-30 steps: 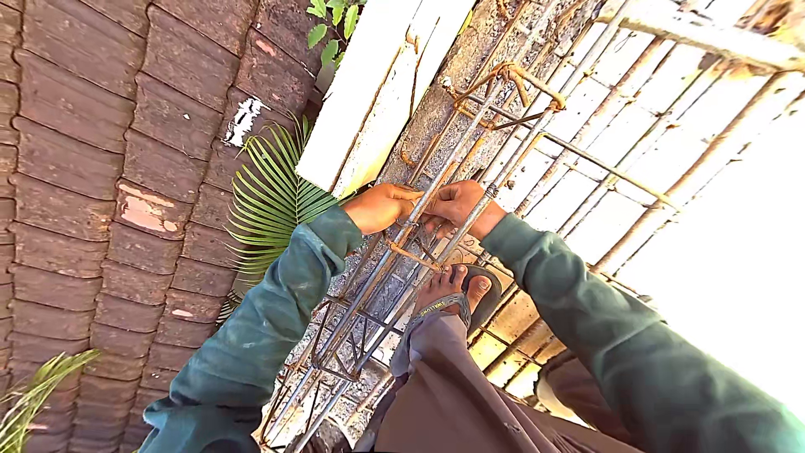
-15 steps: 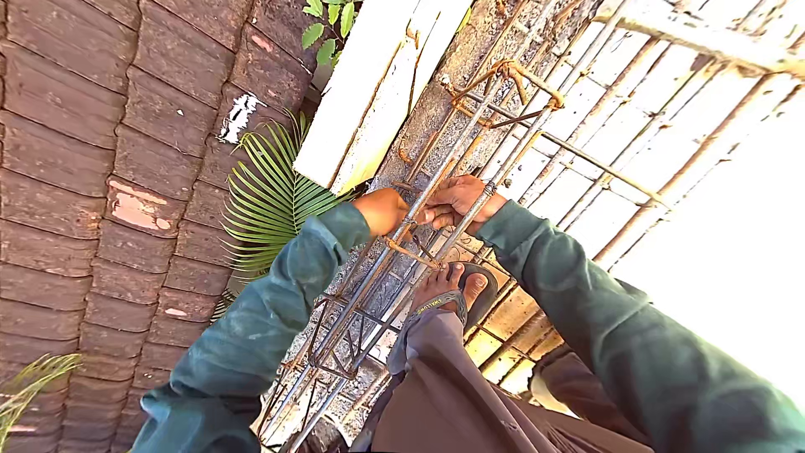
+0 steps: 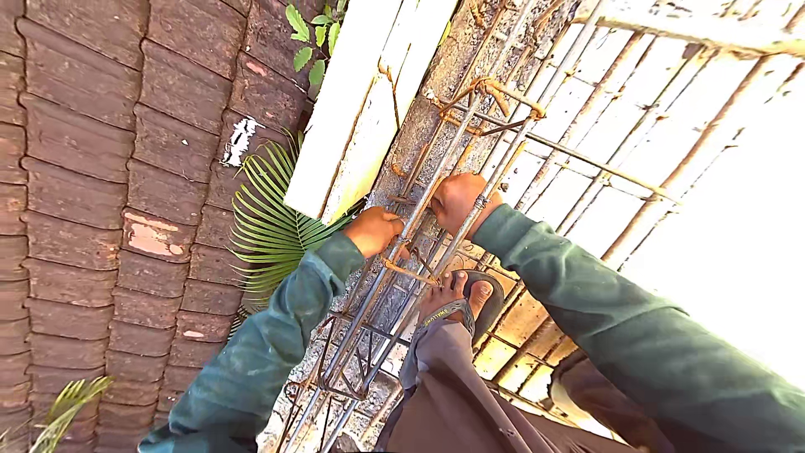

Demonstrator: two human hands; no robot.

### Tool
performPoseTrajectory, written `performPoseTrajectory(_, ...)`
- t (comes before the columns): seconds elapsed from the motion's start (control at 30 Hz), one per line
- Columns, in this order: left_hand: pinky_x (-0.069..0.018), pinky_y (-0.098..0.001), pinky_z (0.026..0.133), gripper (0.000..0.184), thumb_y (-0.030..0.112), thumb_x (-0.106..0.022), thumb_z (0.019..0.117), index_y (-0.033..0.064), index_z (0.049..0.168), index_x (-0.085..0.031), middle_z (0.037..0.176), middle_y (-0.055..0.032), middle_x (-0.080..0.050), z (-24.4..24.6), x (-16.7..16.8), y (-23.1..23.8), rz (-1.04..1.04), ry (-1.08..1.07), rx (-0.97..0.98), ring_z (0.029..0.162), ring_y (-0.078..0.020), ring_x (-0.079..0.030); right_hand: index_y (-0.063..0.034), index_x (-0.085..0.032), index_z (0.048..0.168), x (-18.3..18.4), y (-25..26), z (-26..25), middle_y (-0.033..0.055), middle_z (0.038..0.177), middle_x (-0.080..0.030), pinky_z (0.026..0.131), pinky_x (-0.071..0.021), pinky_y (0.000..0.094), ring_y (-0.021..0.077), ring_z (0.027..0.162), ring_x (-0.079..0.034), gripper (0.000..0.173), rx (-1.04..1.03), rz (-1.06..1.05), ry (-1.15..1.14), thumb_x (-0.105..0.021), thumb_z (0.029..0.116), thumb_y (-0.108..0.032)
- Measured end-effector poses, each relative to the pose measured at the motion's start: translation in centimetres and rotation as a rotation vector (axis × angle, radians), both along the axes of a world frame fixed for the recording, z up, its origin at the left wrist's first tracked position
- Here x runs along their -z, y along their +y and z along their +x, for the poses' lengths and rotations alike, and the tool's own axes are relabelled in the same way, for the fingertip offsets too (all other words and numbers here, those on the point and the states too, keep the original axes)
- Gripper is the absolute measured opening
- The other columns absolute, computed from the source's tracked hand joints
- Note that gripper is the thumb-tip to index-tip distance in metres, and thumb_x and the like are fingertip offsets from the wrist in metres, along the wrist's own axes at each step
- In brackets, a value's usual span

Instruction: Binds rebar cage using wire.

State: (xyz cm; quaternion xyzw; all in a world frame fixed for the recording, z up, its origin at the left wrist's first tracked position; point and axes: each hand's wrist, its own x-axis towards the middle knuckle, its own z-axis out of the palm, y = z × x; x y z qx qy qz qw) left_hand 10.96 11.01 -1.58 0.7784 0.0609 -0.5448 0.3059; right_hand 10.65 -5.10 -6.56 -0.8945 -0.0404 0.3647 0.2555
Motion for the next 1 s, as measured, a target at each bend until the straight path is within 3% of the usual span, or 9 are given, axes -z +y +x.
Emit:
performPoseTrajectory(0.17,-0.0486,-0.0277,0.062,0.03,0.028,-0.046,0.11,0.0031,0.101,-0.06,0.08,-0.0084,-0.061,-3.2,3.9,0.7,-0.084,-0.031,-0.066,0.069,-0.013,-0.057,0.0017,-0.072,0.105,1.9,0.3,-2.6,0.0247,0.116,-0.065,0.079,-0.0573,0.057,0.0439,0.104,-0.067,0.017,0.041,-0.012,-0.26,-0.065,0.0924,-0.005)
performPoseTrajectory(0.3,-0.0485,-0.032,0.066,0.028,0.019,-0.042,0.111,-0.0007,0.103,-0.061,0.084,-0.0116,-0.063,0.0,0.2,0.4,-0.037,0.057,-0.083,0.072,-0.0162,-0.057,-0.0031,-0.065,0.134,1.2,0.6,-2.8,0.0271,0.119,-0.064,0.076,-0.058,0.0554,0.0461,0.095,-0.069,0.046,0.0,0.048,-0.289,-0.064,0.0889,0.007)
performPoseTrajectory(0.4,-0.0479,-0.0283,0.061,0.029,0.024,-0.044,0.1103,0.0019,0.1,-0.06,0.079,-0.009,-0.061,-1.7,2.2,0.9,-0.077,-0.028,-0.051,0.068,-0.0131,-0.056,0.002,-0.071,0.12,1.7,0.2,-3.0,0.024,0.11,-0.067,0.079,-0.0594,0.0522,0.0429,0.097,-0.069,0.028,-0.067,0.101,-0.414,-0.066,0.0934,-0.005)
performPoseTrajectory(0.5,-0.0503,-0.03,0.064,0.032,0.026,-0.04,0.1116,0.0016,0.104,-0.059,0.084,-0.0109,-0.061,-2.9,4.2,1.2,-0.056,-0.044,-0.074,0.073,-0.0151,-0.058,0.0031,-0.073,0.107,1.4,0.9,-2.2,0.0225,0.108,-0.069,0.071,-0.0586,0.0541,0.0427,0.097,-0.07,0.02,-0.137,0.048,-0.448,-0.068,0.0877,0.002)
performPoseTrajectory(0.63,-0.0529,-0.0375,0.072,0.033,0.019,-0.035,0.1127,-0.0047,0.108,-0.059,0.095,-0.0171,-0.062,-1.1,1.9,1.2,-0.022,-0.02,-0.126,0.082,-0.022,-0.06,0.0005,-0.071,0.11,0.8,0.7,-1.7,0.0202,0.111,-0.069,0.072,-0.055,0.0567,0.0427,0.103,-0.068,0.024,-0.176,0.016,-0.352,-0.07,0.0866,-0.002)
performPoseTrajectory(0.7,-0.051,-0.0314,0.063,0.036,0.024,-0.034,0.1122,-0.0031,0.103,-0.056,0.086,-0.0153,-0.061,-3.8,6.0,2.7,-0.133,-0.183,-0.199,0.073,-0.0172,-0.058,0.0018,-0.071,0.108,1.6,1.5,-2.6,0.0212,0.108,-0.069,0.068,-0.057,0.0555,0.0422,0.097,-0.069,0.027,-0.106,0.031,-0.406,-0.074,0.081,0.0)
performPoseTrajectory(0.77,-0.0521,-0.0308,0.067,0.036,0.03,-0.031,0.1125,0.0042,0.109,-0.055,0.085,-0.008,-0.06,-1.7,4.4,1.6,-0.023,0.015,-0.324,0.073,-0.014,-0.059,0.0035,-0.07,0.11,2.0,3.0,-4.1,0.0235,0.113,-0.068,0.069,-0.0583,0.0549,0.0423,0.094,-0.07,0.026,0.044,0.045,-0.399,-0.071,0.0848,0.002)
performPoseTrajectory(0.87,-0.0528,-0.0285,0.053,0.037,0.03,-0.036,0.1117,0.0064,0.101,-0.062,0.072,-0.0039,-0.063,3.1,2.0,2.0,-0.043,0.237,-0.485,0.059,-0.014,-0.062,0.0035,-0.068,0.111,2.5,5.4,-5.7,0.0235,0.113,-0.066,0.068,-0.059,0.054,0.0406,0.086,-0.071,0.02,0.318,0.034,-0.302,-0.064,0.0953,-0.007)
performPoseTrajectory(1.0,-0.0514,-0.0267,0.047,0.049,0.036,-0.029,0.1133,0.0028,0.112,-0.064,0.072,-0.0079,-0.066,3.6,1.3,2.0,-0.132,0.251,-0.344,0.056,-0.0152,-0.064,0.0046,-0.069,0.11,1.9,5.6,-5.0,0.0247,0.111,-0.068,0.076,-0.0592,0.0543,0.0396,0.093,-0.072,0.025,0.428,0.086,-0.207,-0.068,0.094,-0.015)
